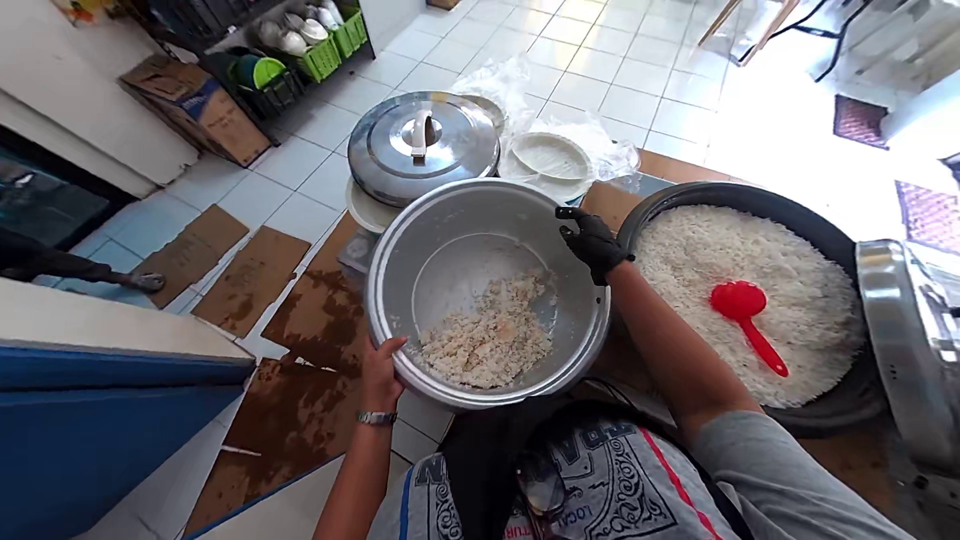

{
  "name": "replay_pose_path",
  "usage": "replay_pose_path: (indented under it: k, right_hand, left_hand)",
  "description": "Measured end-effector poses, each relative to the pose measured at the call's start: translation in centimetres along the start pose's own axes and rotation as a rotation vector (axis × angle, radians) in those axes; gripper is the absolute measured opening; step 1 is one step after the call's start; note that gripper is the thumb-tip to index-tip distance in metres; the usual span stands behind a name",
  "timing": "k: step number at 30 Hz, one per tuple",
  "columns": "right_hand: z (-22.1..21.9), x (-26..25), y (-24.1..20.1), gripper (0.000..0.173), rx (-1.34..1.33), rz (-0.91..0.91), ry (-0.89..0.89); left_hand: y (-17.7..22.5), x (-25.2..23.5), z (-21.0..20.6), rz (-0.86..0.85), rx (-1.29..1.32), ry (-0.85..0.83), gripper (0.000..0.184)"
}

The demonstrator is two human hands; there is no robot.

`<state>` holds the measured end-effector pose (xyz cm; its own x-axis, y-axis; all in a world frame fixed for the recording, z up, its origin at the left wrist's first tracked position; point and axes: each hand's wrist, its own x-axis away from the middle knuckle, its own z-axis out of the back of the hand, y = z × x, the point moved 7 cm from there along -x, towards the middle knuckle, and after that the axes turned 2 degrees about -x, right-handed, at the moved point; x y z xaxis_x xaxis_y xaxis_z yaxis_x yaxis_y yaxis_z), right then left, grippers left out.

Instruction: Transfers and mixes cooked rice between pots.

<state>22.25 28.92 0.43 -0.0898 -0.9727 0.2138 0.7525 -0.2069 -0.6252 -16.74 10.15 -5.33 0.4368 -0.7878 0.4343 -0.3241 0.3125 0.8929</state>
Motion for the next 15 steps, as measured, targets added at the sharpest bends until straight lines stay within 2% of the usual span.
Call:
replay_pose_path:
  k: [4, 8, 10, 15]
  right_hand:
    - [3.4, 1.1, -2.5, 0.037, -0.224, 0.177, 0.085]
    - [10.0, 2.4, -3.8, 0.038, -0.419, 0.386, 0.207]
    - [13.4, 2.4, -2.8, 0.040, -0.452, 0.436, 0.269]
    - [19.8, 2.0, 4.3, 0.048, -0.461, 0.317, 0.439]
  left_hand:
    - [4.8, 2.4, 0.1, -0.147, -0.015, 0.046, 0.080]
    - [12.0, 5.9, -3.6, -0.355, -0.057, 0.001, 0.081]
    - [14.7, 8.2, -6.8, -0.474, -0.053, -0.081, 0.082]
    - [17.2, 13.5, -16.9, -0.696, -0.085, -0.311, 0.085]
